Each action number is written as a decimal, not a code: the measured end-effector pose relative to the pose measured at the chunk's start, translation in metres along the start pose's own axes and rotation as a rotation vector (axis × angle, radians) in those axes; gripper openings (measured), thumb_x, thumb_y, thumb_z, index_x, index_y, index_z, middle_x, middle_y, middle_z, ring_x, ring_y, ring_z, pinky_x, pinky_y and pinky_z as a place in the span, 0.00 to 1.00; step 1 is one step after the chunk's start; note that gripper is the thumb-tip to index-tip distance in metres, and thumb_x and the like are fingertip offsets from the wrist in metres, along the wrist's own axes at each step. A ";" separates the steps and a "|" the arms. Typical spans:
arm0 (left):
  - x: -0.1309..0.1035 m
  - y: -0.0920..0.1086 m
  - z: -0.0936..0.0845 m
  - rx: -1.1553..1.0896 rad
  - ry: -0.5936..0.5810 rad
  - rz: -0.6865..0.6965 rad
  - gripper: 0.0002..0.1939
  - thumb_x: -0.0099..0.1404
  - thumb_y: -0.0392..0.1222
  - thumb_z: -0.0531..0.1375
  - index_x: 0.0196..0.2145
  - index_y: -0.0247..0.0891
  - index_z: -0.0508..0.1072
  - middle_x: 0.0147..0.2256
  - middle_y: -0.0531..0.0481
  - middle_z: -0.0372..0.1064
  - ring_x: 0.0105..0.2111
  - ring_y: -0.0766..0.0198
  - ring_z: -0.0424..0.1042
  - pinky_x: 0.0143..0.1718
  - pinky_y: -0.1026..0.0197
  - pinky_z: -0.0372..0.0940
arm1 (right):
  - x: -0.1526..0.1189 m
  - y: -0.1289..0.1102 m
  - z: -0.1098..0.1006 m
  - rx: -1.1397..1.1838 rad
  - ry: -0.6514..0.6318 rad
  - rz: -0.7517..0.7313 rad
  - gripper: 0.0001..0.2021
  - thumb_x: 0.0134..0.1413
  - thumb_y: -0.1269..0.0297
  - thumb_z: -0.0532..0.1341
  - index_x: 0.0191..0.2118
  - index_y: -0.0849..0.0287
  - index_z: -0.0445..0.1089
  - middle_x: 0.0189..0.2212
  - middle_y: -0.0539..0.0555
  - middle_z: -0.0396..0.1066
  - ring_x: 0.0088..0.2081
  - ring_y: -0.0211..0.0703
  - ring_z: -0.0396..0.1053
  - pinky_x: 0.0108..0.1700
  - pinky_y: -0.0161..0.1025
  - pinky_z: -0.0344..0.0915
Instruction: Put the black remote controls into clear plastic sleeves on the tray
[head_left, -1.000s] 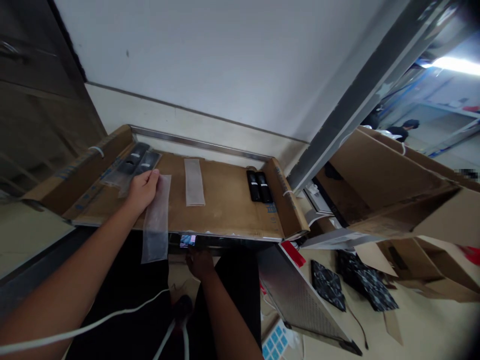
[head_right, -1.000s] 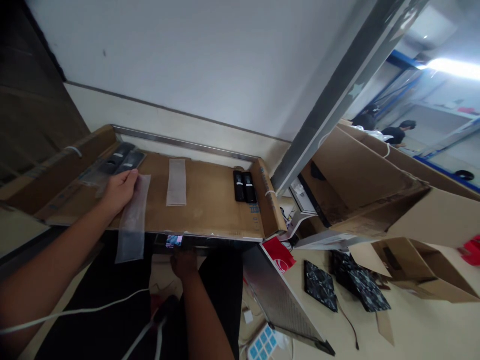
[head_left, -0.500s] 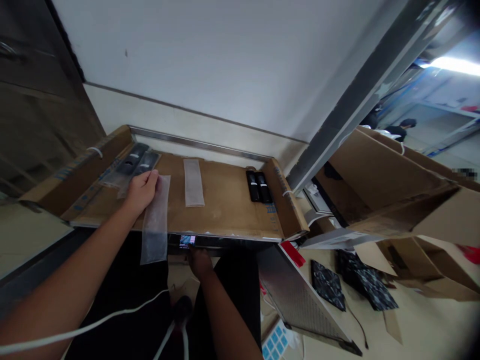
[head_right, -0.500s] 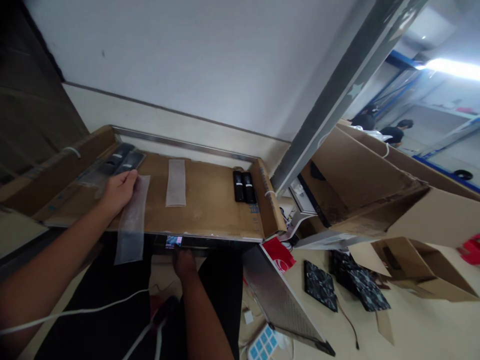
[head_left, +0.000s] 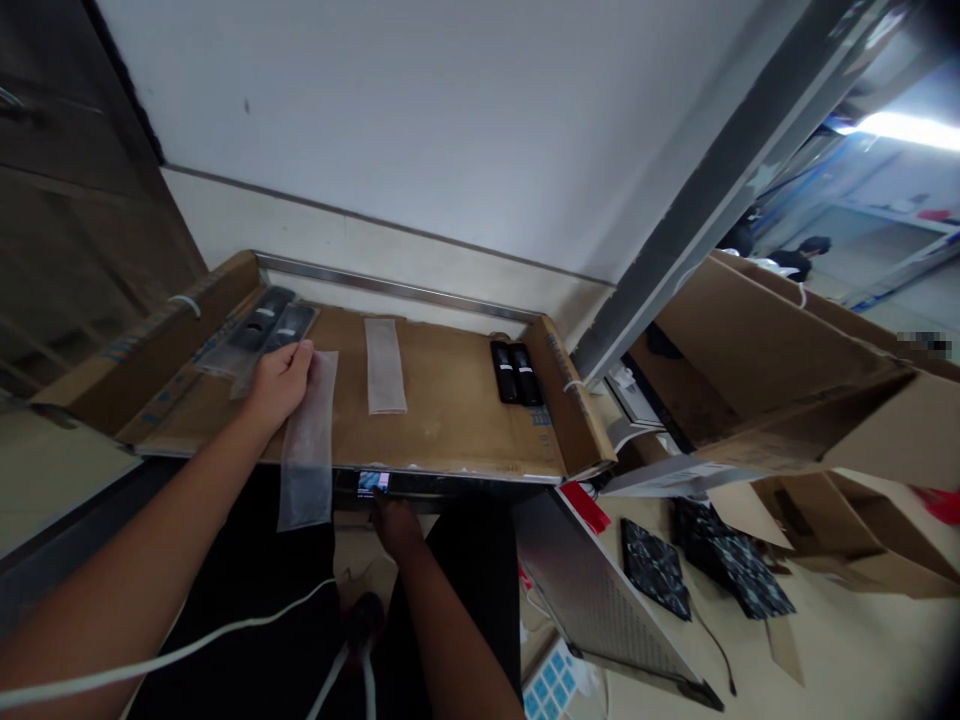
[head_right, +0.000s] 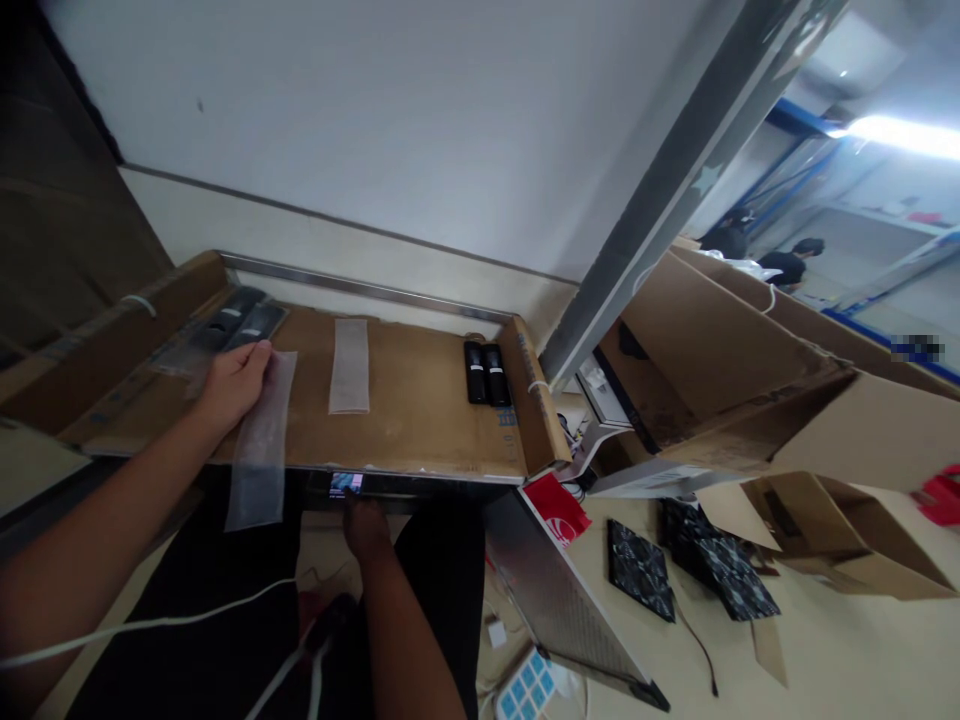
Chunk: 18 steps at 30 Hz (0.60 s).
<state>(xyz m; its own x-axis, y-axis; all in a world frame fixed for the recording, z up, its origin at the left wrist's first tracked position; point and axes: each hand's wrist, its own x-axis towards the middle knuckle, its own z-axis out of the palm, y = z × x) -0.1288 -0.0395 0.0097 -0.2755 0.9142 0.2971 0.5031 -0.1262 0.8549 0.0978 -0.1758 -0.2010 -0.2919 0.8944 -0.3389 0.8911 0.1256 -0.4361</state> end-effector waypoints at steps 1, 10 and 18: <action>0.000 0.000 0.000 0.001 0.001 -0.005 0.21 0.70 0.52 0.51 0.23 0.39 0.65 0.20 0.55 0.57 0.23 0.66 0.58 0.26 0.62 0.52 | -0.001 -0.001 -0.002 0.010 0.002 0.006 0.30 0.65 0.67 0.55 0.72 0.52 0.55 0.54 0.60 0.75 0.56 0.52 0.72 0.56 0.46 0.69; -0.001 0.003 0.000 0.002 -0.005 -0.018 0.22 0.70 0.52 0.51 0.22 0.39 0.64 0.20 0.54 0.58 0.23 0.65 0.59 0.25 0.62 0.52 | 0.000 0.000 -0.001 0.019 0.005 -0.040 0.30 0.65 0.68 0.55 0.71 0.51 0.57 0.57 0.59 0.73 0.56 0.52 0.72 0.57 0.46 0.68; -0.001 0.001 -0.001 -0.016 -0.005 -0.005 0.21 0.70 0.51 0.51 0.22 0.39 0.65 0.19 0.54 0.58 0.23 0.65 0.59 0.25 0.61 0.52 | -0.002 0.001 0.000 -0.014 0.001 -0.030 0.31 0.64 0.68 0.55 0.71 0.50 0.55 0.56 0.59 0.74 0.55 0.51 0.72 0.54 0.45 0.70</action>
<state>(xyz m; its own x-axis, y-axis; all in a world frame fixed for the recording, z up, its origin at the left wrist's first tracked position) -0.1285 -0.0405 0.0109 -0.2740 0.9166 0.2913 0.4890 -0.1280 0.8628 0.0991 -0.1773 -0.2008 -0.3183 0.8906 -0.3249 0.8867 0.1584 -0.4344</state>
